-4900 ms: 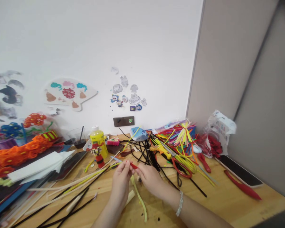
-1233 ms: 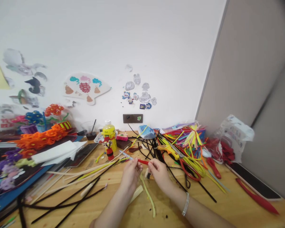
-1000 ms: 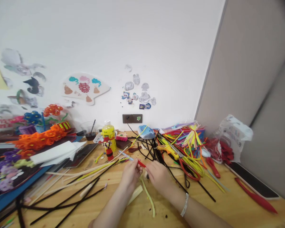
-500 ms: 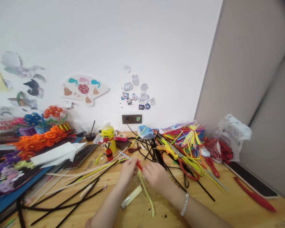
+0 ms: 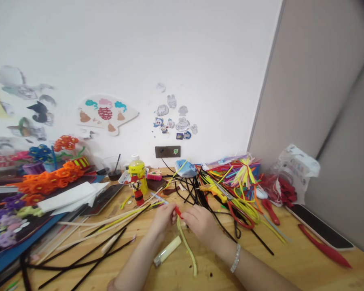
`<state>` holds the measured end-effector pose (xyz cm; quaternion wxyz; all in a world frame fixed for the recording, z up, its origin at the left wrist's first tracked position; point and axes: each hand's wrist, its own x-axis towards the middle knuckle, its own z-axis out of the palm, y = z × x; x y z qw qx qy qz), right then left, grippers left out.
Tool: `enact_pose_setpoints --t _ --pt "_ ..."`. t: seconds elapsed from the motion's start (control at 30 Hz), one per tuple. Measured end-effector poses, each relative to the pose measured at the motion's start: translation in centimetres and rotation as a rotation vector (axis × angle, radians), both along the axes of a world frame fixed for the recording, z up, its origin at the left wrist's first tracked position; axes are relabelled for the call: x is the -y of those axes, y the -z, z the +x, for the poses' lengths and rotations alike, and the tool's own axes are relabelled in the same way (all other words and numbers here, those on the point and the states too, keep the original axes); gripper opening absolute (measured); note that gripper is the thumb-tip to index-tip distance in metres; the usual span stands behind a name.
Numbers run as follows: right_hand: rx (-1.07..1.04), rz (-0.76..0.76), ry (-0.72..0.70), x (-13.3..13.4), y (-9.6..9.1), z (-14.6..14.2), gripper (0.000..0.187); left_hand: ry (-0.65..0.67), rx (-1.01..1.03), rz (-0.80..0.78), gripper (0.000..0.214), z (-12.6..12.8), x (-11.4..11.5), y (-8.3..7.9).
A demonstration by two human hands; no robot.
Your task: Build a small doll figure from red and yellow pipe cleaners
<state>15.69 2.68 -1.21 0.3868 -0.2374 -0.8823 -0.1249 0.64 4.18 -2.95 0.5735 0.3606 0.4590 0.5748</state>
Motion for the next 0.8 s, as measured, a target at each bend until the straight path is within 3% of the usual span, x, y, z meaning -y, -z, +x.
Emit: enact_pose_setpoints --t 0.2,0.37,0.47,0.6,0.8 --pt "-0.113 -0.103 -0.132 -0.3 -0.1 0.1 0.018 0.022 0.000 -0.012 0.029 0.0 -0.1 0.0" --pt "0.024 -0.117 -0.229 -0.5 -0.2 0.6 0.020 0.058 -0.008 -0.040 0.027 -0.1 -0.1 0.3" --pt "0.115 -0.090 -0.240 -0.6 -0.3 1.0 0.022 0.079 -0.028 -0.063 0.027 -0.3 -0.2 0.7" --pt "0.088 -0.040 -0.237 -0.8 -0.4 1.2 0.020 0.089 -0.075 -0.072 0.029 -0.5 -0.4 1.0" --pt "-0.030 -0.143 -0.230 -0.9 -0.3 0.9 0.020 0.064 -0.169 0.013 0.032 -0.2 0.1 0.3"
